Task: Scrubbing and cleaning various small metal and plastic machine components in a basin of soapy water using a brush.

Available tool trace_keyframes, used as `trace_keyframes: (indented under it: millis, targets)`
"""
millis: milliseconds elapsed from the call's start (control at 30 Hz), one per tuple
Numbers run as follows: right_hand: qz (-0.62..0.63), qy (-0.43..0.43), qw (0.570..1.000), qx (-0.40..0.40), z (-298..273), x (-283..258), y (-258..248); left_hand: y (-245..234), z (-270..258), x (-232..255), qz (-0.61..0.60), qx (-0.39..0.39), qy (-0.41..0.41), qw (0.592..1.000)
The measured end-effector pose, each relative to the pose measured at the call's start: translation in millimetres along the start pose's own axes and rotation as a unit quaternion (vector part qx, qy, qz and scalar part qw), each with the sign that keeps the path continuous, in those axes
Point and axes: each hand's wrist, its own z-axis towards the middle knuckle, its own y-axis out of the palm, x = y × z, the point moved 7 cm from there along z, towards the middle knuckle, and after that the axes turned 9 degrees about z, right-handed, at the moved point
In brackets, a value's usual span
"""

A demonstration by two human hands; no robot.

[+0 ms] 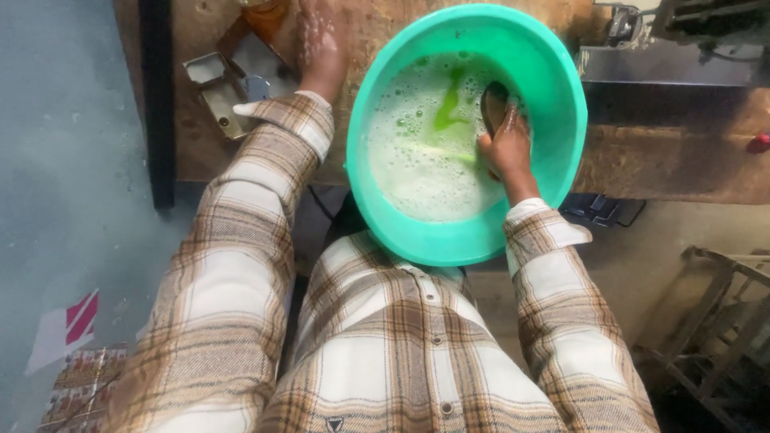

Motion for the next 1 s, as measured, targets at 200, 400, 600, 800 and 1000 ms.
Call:
trace_keyframes:
  millis: [200,400,600,800,1000]
  targets:
    - [0.0,-0.017,1.0,0.012,7.4,16.7,11.0,26.4,-10.5,-32.4,0.006,-0.005,0.024,1.0]
    - [-0.016,-0.062,0.995,0.075,23.7,37.1,27.8,6.4,-15.0,-49.7,0.028,0.072,-0.009,0.997]
    - [0.023,-0.051,0.996,0.071,16.1,22.7,15.7,-99.7,-31.4,-67.1,-0.212,-0.016,-0.212,0.954]
    - [-0.082,-0.123,0.978,0.148,-23.7,-21.4,3.0,-210.2,-70.6,-56.6,-0.639,-0.088,-0.514,0.565]
    - [-0.098,-0.258,0.959,-0.067,-49.7,-31.9,97.2,-303.5,-104.6,44.6,-0.776,-0.135,-0.383,0.482]
